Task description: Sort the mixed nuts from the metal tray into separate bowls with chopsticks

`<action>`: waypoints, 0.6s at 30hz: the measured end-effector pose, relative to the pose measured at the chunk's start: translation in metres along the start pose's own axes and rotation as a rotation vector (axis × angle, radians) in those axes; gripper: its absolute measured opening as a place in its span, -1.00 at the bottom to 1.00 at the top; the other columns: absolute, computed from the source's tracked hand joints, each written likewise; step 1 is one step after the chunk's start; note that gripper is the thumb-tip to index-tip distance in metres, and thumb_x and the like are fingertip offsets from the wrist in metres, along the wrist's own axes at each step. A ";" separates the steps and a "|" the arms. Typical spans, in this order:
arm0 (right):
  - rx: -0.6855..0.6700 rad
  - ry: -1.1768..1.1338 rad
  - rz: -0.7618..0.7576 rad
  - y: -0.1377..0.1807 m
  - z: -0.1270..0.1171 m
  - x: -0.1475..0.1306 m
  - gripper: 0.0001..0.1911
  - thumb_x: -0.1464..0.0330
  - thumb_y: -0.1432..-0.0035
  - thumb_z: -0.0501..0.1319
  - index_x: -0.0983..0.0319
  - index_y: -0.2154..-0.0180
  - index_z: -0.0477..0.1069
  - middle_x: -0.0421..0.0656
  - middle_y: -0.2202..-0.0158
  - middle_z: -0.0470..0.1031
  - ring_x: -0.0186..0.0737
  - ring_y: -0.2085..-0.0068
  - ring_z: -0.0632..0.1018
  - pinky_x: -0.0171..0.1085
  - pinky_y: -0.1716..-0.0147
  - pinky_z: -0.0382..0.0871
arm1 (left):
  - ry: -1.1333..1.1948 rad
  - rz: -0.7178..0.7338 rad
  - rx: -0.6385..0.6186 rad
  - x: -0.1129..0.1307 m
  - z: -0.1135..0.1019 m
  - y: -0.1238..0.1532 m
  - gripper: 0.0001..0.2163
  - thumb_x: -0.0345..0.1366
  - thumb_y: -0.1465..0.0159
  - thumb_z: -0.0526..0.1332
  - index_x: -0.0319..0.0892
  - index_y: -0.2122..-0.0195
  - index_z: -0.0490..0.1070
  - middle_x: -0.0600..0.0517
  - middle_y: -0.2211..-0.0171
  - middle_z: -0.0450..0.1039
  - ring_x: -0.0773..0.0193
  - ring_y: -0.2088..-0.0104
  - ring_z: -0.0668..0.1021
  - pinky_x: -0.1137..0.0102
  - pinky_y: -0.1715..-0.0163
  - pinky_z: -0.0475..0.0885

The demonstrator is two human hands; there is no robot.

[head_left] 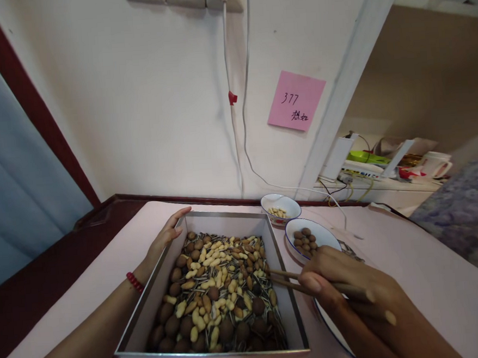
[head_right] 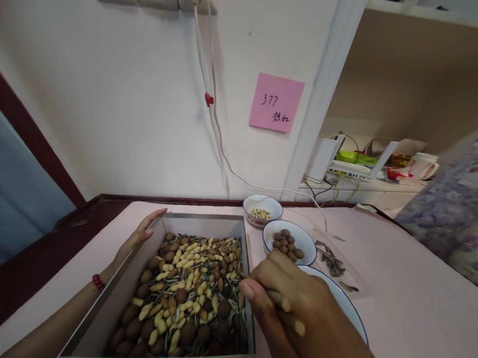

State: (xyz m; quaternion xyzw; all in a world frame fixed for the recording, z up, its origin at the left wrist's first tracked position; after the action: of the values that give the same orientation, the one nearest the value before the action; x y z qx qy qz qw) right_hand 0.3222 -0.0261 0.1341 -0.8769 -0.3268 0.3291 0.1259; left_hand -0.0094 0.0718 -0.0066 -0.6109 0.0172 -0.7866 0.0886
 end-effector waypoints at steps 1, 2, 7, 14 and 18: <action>0.006 -0.007 -0.015 0.001 0.001 0.001 -0.61 0.24 -0.48 0.00 0.18 0.44 0.26 -0.26 0.45 0.38 -0.41 0.45 0.49 -0.43 0.52 0.32 | -0.002 0.005 -0.003 0.001 0.000 0.000 -0.45 -0.15 -0.13 0.38 -0.06 -0.17 0.43 -0.06 -0.05 0.56 -0.04 0.09 0.62 0.27 0.15 0.54; 0.003 -0.011 -0.020 0.002 0.003 0.003 -0.61 0.24 -0.48 0.00 0.18 0.43 0.26 -0.26 0.44 0.38 -0.41 0.45 0.49 -0.42 0.51 0.32 | 0.001 0.009 -0.006 0.001 0.001 0.001 -0.46 -0.15 -0.14 0.37 -0.06 -0.17 0.43 -0.06 -0.06 0.55 -0.03 0.08 0.62 0.27 0.14 0.54; -0.072 -0.005 0.041 0.005 0.008 0.005 -0.64 0.23 -0.50 -0.01 0.18 0.39 0.24 -0.27 0.39 0.39 -0.42 0.40 0.50 -0.39 0.42 0.33 | 0.065 -0.031 -0.023 -0.002 0.004 0.004 -0.42 -0.15 -0.15 0.36 -0.03 -0.22 0.37 -0.07 -0.04 0.56 -0.07 0.11 0.63 0.21 0.14 0.54; -0.081 -0.013 0.055 0.007 0.017 0.013 -0.64 0.21 -0.50 -0.03 0.17 0.37 0.26 -0.26 0.36 0.40 -0.37 0.37 0.49 -0.34 0.38 0.33 | 0.037 -0.012 -0.023 -0.003 0.001 0.002 -0.41 -0.13 -0.16 0.35 -0.06 -0.23 0.36 -0.11 -0.10 0.53 -0.12 0.06 0.61 0.20 0.13 0.53; -0.033 -0.041 0.057 0.004 0.013 0.015 -0.62 0.23 -0.49 0.00 0.18 0.42 0.22 -0.27 0.41 0.38 -0.40 0.40 0.48 -0.37 0.42 0.33 | 0.004 -0.004 -0.008 -0.004 -0.002 0.000 -0.40 -0.13 -0.16 0.35 -0.08 -0.23 0.36 -0.11 -0.14 0.50 -0.11 0.03 0.60 0.22 0.11 0.53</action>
State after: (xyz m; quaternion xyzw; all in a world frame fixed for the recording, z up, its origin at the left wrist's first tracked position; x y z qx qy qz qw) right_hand 0.3244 -0.0195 0.1149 -0.8809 -0.3096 0.3450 0.0953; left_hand -0.0107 0.0721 -0.0113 -0.6098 0.0191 -0.7878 0.0846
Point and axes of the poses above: each hand's wrist, its own y-axis away from the middle knuckle, its own z-axis out of the palm, x = y × z, the point moved 6 cm from there along -y, towards the middle knuckle
